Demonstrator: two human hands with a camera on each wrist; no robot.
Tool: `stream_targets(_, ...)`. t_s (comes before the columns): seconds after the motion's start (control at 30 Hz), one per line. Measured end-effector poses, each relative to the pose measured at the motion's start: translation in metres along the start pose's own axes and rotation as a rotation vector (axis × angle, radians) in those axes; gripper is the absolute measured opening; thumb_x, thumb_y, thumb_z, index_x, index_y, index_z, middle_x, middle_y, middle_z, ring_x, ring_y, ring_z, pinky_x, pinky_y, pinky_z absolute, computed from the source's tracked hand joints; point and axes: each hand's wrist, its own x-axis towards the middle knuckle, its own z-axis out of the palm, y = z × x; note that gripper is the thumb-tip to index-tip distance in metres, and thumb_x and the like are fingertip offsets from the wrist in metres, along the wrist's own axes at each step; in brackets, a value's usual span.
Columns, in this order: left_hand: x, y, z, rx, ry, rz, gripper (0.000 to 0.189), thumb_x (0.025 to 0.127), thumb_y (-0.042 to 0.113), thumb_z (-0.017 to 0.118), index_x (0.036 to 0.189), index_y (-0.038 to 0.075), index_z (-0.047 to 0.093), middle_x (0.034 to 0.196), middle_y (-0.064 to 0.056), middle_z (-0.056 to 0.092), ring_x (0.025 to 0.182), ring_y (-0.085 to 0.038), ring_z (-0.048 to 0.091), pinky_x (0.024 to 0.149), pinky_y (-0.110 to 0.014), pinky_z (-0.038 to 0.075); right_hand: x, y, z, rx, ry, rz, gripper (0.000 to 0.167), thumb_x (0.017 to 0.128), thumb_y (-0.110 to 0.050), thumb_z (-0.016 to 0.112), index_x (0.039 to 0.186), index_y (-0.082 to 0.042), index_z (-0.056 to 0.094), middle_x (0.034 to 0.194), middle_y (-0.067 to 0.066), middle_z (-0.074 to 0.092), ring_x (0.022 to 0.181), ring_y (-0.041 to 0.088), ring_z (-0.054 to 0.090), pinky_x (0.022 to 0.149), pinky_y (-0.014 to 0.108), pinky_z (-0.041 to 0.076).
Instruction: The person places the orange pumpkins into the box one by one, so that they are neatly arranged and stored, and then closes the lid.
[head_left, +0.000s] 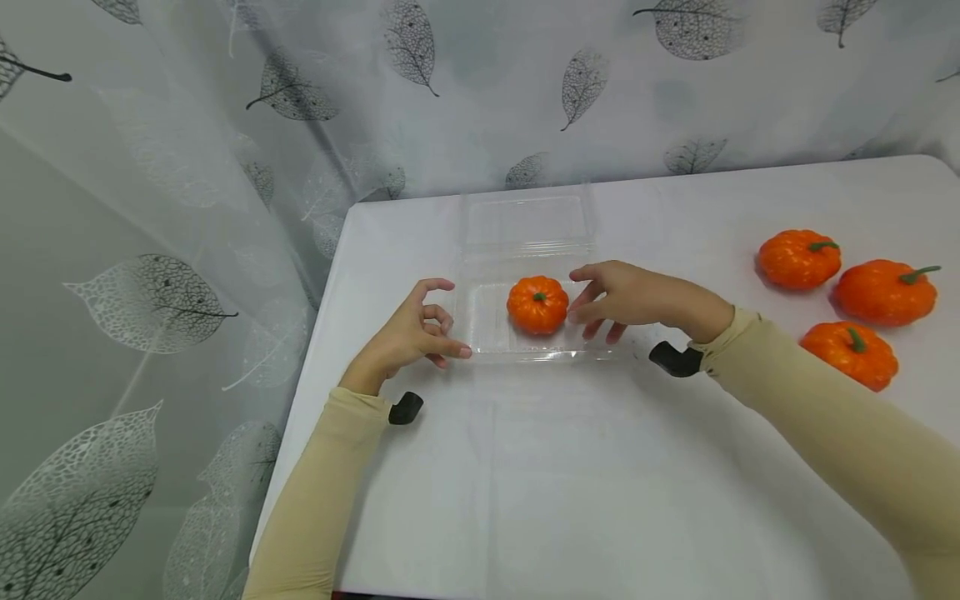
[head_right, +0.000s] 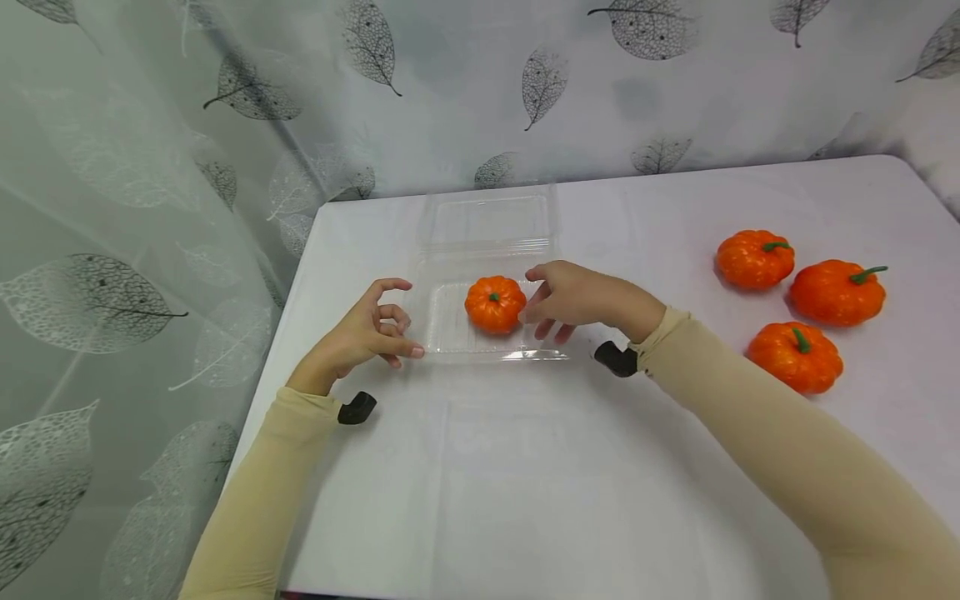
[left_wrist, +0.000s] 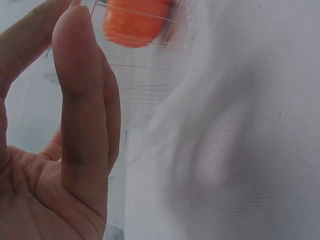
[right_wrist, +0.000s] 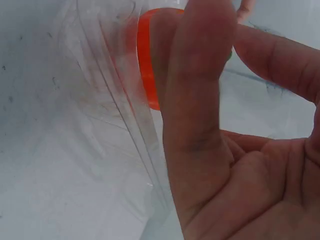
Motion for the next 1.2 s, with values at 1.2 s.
stream_targets(1.2, 0.003, -0.001, 0.000, -0.005, -0.008, -0.008, 0.103, 0.072, 0.004, 0.092, 0.150, 0.023, 0.027, 0.094, -0.010, 0.047, 0.072, -0.042, 0.066, 0.064, -0.046, 0.062, 0.044, -0.002, 0.030, 0.238, -0.093, -0.061, 0.087, 0.100, -0.027, 0.066, 0.161, -0.004, 0.008, 0.138, 0.018, 0.058, 0.104, 0.027, 0.069, 0.073, 0.039, 0.061)
